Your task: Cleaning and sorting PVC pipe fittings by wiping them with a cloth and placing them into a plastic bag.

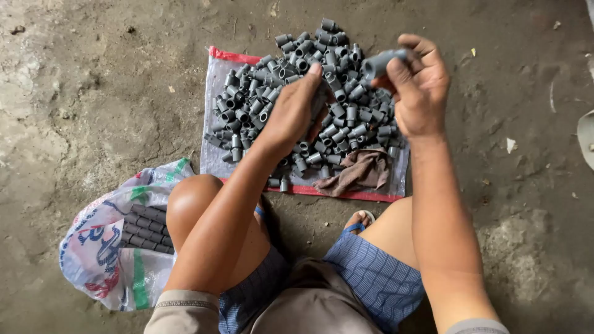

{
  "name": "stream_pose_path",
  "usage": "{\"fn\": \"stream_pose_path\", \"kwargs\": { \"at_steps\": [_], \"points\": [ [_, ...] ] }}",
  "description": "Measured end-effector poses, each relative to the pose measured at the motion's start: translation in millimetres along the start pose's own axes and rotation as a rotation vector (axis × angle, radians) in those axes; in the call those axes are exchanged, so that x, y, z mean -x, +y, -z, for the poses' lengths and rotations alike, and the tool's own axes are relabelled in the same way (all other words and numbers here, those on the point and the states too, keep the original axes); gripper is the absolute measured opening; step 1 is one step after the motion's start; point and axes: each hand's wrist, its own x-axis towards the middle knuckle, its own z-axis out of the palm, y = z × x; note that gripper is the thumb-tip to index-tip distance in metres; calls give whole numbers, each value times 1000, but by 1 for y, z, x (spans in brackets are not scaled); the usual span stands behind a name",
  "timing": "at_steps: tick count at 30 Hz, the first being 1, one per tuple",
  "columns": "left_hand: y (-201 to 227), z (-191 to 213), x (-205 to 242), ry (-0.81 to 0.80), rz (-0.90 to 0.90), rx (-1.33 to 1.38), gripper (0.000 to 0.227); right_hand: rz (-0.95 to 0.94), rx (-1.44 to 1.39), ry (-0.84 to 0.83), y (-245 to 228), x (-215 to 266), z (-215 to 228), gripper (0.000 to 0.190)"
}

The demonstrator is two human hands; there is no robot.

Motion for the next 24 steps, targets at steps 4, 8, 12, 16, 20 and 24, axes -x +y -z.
{"fn": "stream_pose_path", "kwargs": {
  "at_steps": [4, 8, 12, 16, 20, 24],
  "points": [
    [-17, -7, -4, -55, -105, -25, 40, 12, 112, -39, -9, 12, -30, 29],
    [-10, -11, -4, -24, -43, -327, 54, 19, 361, -273, -2, 11, -37, 32],
    [-8, -7, -4, 11, -31, -471, 72, -36, 402, -201, 2, 11, -38, 26],
    [-20, -3, -6, 11, -119, -571, 71, -46, 383, -220, 1, 10, -40, 26],
    [-22, -6, -10, 43, 16, -611, 60, 157, 599, -167, 9, 7, -43, 28],
    [-33, -10, -8, -49, 58, -263, 51, 65, 588, -229, 21, 9, -51, 47]
  ]
}}
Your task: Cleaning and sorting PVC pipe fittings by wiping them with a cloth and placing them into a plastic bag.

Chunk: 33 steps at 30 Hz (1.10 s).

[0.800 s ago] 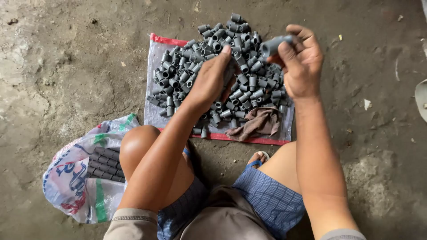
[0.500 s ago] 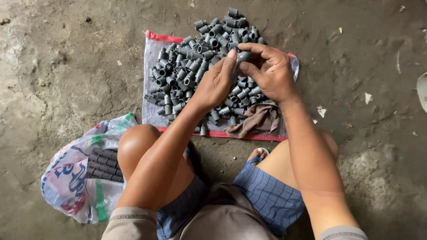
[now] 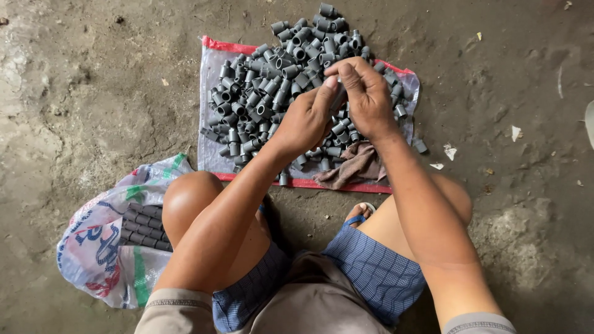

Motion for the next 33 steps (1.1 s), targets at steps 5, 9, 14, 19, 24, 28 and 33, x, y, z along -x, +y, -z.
{"fn": "stream_pose_path", "kwargs": {
  "at_steps": [5, 9, 14, 19, 24, 28, 33],
  "points": [
    [2, 8, 1, 36, 21, 265, 49, -27, -130, -202, -2, 3, 0, 49],
    [10, 18, 1, 29, -37, 279, 51, -406, -174, -116, -10, -2, 2, 87],
    [23, 24, 5, 172, 105, 496, 46, -967, 707, -547, 116, 48, -19, 62],
    [23, 33, 9, 186, 86, 414, 73, -1086, 1039, -782, 245, 139, -16, 109],
    [23, 30, 10, 167, -135, 483, 53, -1104, 1090, -673, 244, 149, -10, 62],
    [29, 25, 6, 141, -144, 551, 52, -1180, 924, -622, 114, 91, 48, 68],
    [47, 17, 10, 183, -9, 556, 86, -728, 571, -496, 69, 93, 152, 26]
  ]
}}
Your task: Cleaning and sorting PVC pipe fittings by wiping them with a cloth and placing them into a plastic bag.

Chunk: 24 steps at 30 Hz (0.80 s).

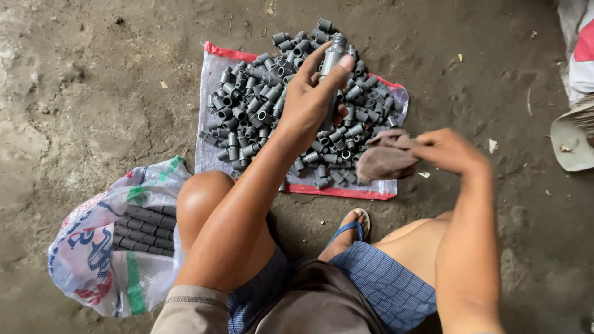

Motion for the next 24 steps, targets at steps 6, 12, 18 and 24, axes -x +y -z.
{"fn": "stream_pose_path", "kwargs": {
  "at_steps": [6, 12, 18, 24],
  "points": [
    [-40, -22, -12, -27, 31, -83, 70, 607, -721, 566, -130, 43, -4, 14],
    [-49, -32, -23, 291, -1, 390, 23, 760, -225, 780, -194, 12, -70, 76],
    [-61, -30, -22, 13, -158, 497, 31, 786, -254, 1212, -217, 21, -73, 28],
    [-72, -33, -33, 172, -112, 477, 30, 695, -332, 1248, -204, 8, -73, 44]
  ]
}}
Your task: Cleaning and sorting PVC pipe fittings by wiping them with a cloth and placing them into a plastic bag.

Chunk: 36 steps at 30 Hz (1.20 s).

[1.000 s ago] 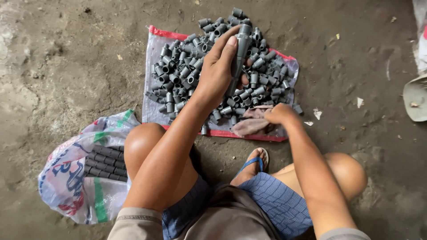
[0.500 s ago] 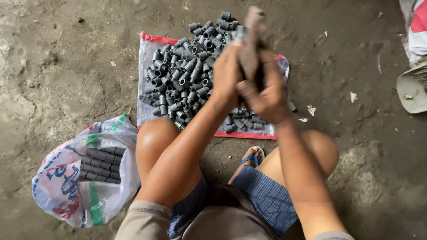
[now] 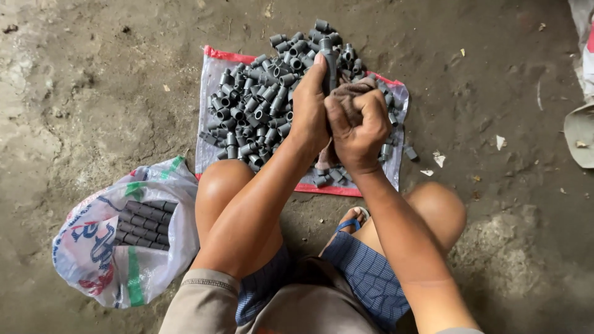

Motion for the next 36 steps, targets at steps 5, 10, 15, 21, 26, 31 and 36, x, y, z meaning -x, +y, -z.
{"fn": "stream_pose_path", "kwargs": {
  "at_steps": [5, 10, 15, 21, 26, 31, 36],
  "points": [
    [3, -3, -4, -76, -71, -204, 51, -430, -384, 110, 25, -17, 2, 27],
    [-3, -2, -7, -84, -148, -267, 58, -113, -215, -228, -3, -13, 3, 48],
    [-8, 9, -13, 63, -72, -211, 60, 30, 32, -21, -7, -3, -7, 35],
    [4, 5, 2, 8, -148, -419, 48, -172, -245, -12, -21, -14, -4, 30],
    [5, 6, -7, -79, -236, -569, 51, -116, -58, -149, -6, -3, -5, 60],
    [8, 0, 5, -36, -129, -292, 53, 87, -18, -191, -3, -6, -4, 53],
    [-2, 8, 0, -2, 7, -54, 59, 56, -22, 22, -17, -9, -3, 37]
  ]
}}
